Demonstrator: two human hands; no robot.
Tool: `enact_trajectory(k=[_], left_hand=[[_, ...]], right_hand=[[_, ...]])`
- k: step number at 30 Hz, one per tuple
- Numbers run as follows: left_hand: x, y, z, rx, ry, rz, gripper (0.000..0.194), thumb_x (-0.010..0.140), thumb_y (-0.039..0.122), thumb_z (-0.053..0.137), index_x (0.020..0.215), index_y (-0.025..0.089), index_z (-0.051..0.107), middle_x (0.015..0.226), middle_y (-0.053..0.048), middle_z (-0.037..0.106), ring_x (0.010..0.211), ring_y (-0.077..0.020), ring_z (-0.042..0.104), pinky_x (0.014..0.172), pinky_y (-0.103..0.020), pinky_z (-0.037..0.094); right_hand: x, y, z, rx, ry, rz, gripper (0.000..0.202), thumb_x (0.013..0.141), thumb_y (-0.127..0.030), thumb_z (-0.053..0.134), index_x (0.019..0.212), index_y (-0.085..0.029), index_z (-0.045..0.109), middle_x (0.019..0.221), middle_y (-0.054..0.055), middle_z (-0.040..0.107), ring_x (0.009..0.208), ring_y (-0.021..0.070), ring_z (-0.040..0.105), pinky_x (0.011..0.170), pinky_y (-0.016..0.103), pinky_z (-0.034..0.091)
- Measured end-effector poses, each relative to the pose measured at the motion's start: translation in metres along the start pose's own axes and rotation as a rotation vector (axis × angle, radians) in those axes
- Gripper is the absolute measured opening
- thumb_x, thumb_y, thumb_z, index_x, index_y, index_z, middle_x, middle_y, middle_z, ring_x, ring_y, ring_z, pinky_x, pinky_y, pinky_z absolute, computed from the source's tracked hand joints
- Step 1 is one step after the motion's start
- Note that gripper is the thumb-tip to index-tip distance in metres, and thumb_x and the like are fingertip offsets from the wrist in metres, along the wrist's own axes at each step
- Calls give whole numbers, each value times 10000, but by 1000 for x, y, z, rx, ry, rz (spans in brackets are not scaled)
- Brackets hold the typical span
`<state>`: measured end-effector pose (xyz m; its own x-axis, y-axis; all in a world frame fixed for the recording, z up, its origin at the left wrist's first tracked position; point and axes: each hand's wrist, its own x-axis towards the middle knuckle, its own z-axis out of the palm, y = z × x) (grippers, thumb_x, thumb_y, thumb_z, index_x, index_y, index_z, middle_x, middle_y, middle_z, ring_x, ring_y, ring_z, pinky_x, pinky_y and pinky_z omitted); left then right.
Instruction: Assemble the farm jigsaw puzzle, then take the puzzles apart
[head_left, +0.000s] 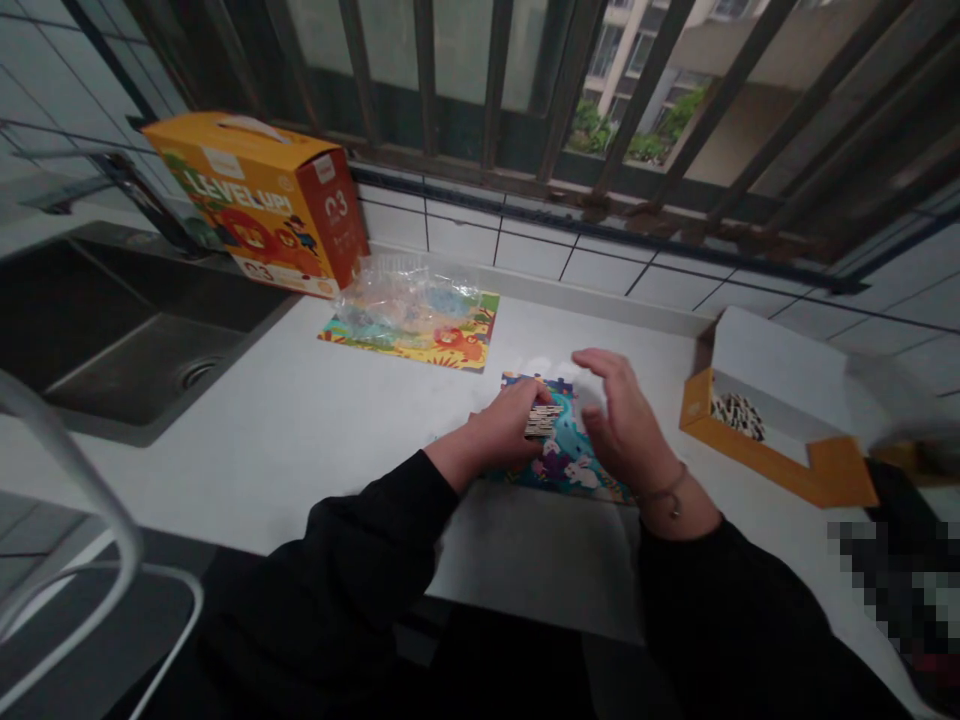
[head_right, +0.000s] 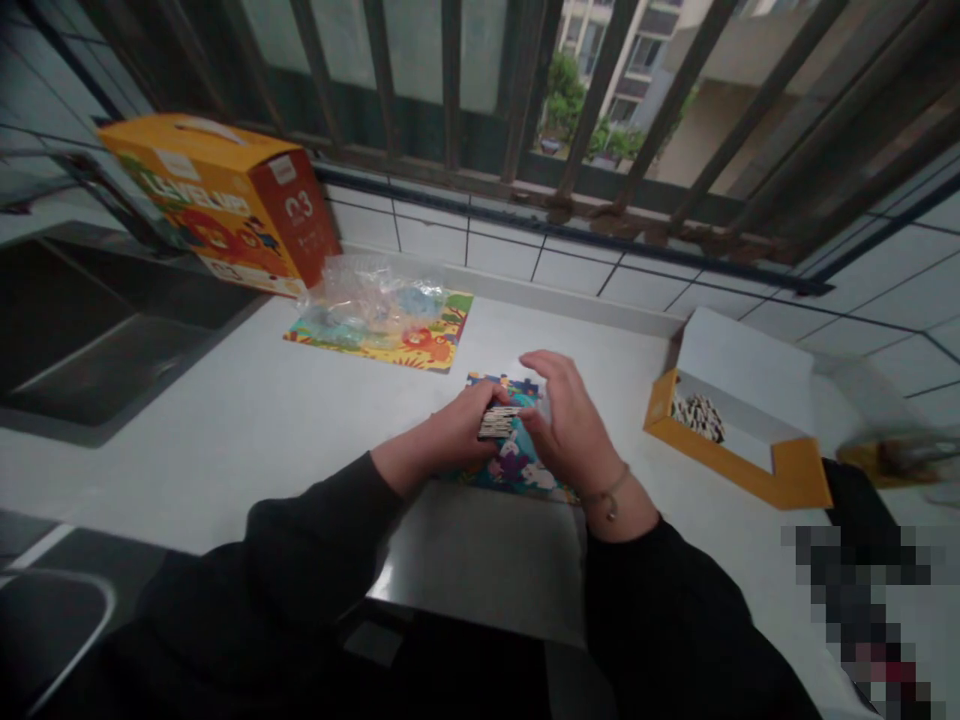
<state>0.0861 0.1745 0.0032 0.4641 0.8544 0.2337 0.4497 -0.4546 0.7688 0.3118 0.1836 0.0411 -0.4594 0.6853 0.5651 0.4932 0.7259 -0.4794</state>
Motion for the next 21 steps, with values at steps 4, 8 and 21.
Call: enact_trajectory(k=[4,8,21], left_hand=[[1,-3,3,-44,51,-24,685,739,201,802,1333,219,461,1350,-170,596,1252,-347,601,1099,-547,513],[3,-7,0,12,119,-61,670,754,248,814,1325,222,465,1330,-169,609,1266,-357,609,1105,-547,514],[7,6,-1,-173,36,-230,929,736,100,613,1628,249,400,1583,-176,604,1427,-338,627,1193,-502,511]], right_hand=[[-6,12,30,76,-232,117,825,947,-596,787,1618,-247,455,1507,194,604,1405,383,594,1206,634,496],[-5,20,37,94,-295,166,733,929,-389,838,1570,-252,510,1510,166,642,1380,354,631,1183,588,517],[-1,15,46,89,-267,141,595,899,-212,785,1460,-238,589,1442,141,689,1309,331,665,1124,525,542]])
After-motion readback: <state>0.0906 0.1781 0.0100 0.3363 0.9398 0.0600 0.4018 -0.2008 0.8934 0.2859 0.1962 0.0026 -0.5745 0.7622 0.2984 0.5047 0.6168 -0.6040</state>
